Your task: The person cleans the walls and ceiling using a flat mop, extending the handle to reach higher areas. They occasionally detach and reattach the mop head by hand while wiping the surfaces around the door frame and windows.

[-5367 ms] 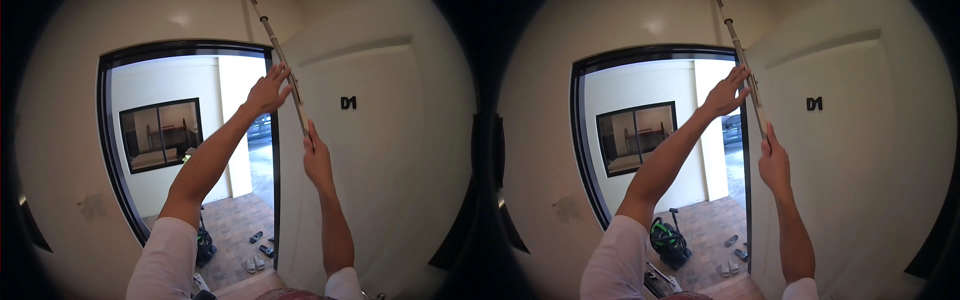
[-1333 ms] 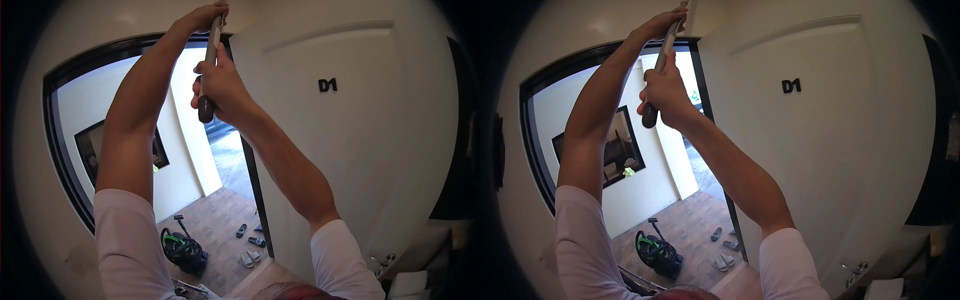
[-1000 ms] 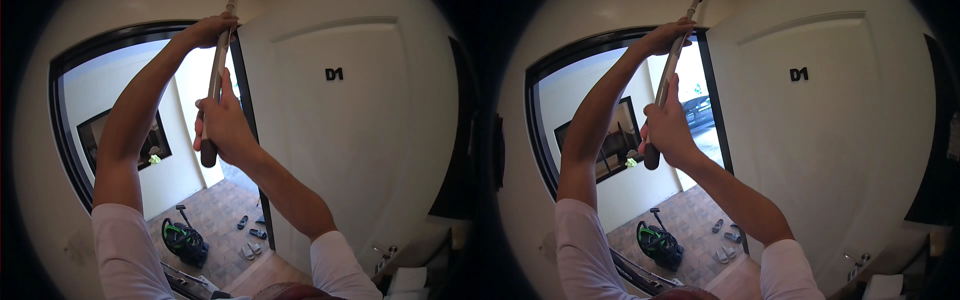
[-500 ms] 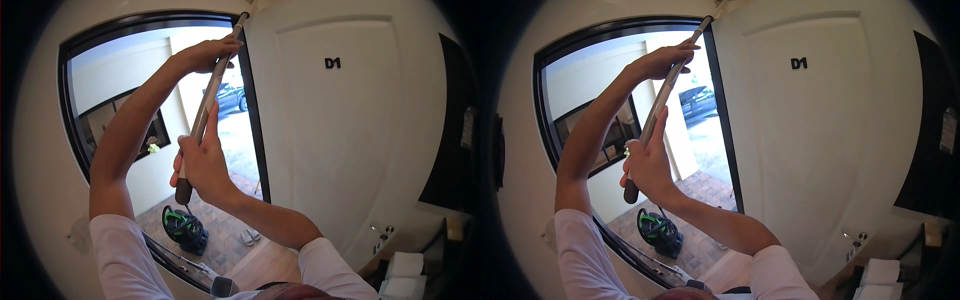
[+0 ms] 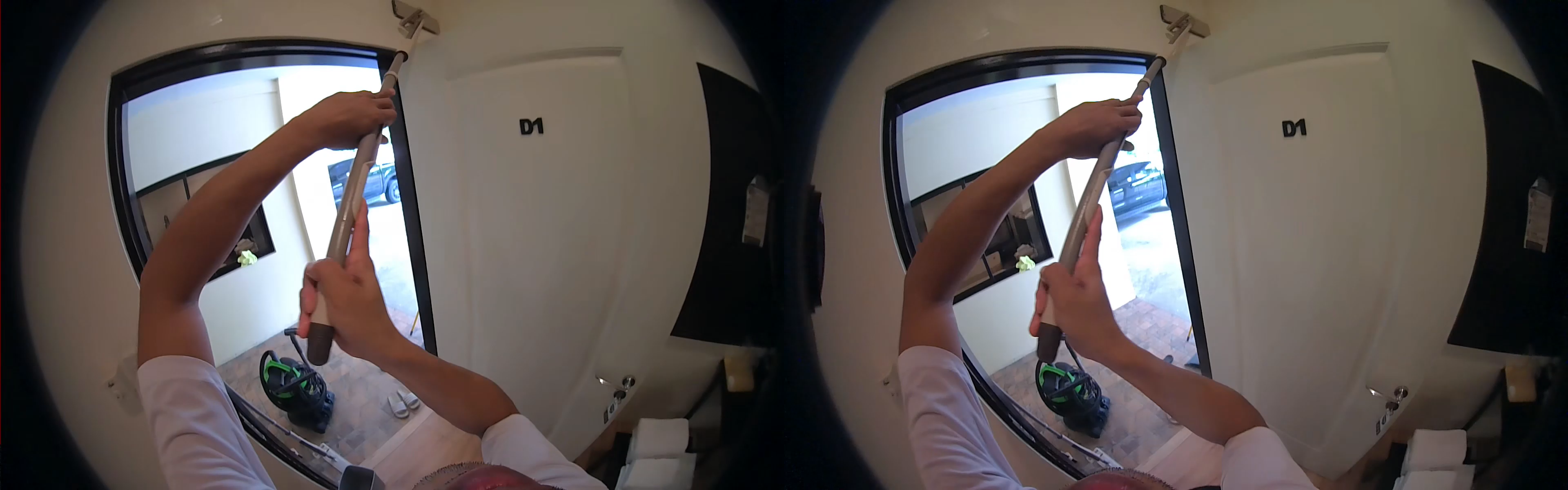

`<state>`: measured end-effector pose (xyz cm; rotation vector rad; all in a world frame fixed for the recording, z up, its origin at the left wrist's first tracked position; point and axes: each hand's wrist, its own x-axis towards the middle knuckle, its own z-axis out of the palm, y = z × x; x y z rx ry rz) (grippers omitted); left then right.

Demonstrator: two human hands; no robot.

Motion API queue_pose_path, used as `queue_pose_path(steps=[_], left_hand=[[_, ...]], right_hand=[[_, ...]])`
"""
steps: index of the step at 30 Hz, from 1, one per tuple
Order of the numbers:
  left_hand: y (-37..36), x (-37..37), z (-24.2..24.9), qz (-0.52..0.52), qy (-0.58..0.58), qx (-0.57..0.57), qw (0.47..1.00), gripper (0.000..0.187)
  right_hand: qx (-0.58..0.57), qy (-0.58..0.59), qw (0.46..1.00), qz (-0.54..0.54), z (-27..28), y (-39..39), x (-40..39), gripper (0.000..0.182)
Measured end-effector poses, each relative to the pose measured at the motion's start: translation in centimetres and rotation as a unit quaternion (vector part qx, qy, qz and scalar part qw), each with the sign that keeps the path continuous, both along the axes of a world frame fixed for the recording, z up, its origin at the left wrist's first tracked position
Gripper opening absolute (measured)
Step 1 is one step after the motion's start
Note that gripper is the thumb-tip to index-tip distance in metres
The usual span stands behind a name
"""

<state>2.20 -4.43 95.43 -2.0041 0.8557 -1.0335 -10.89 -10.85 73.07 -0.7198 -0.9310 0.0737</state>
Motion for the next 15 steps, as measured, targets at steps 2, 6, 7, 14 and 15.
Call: queue_pose_path(steps=[2, 6, 7, 14, 15], left_hand=[[0.0, 1.8, 1.0, -0.046, -0.055, 0.044, 0.996, 0.027], [-1.7, 2.8, 2.3, -0.030, -0.076, 0.042, 0.996, 0.024], [-2.3, 2.7, 2.7, -0.005, -0.065, 0.019, 0.998, 0.022], [-5.4, 6.7, 7.3, -0.064, -0.114, -0.022, 0.991, 0.022], [-5.8, 7.0, 8.0, -0.062, -0.114, -0.021, 0.991, 0.022]], right_hand=[[0.001, -0.012, 1.000, 0.018, 0.2, -1.4, 1.1, 0.101], [-0.005, -0.032, 0.999, 0.013, 1.3, -3.6, 3.1, 0.100], [-0.003, -0.041, 0.999, 0.010, 1.8, -4.0, 3.7, 0.098], [-0.031, -0.106, 0.994, -0.020, 6.2, -9.0, 9.0, 0.096], [-0.030, -0.106, 0.994, -0.018, 6.9, -9.8, 9.8, 0.096]])
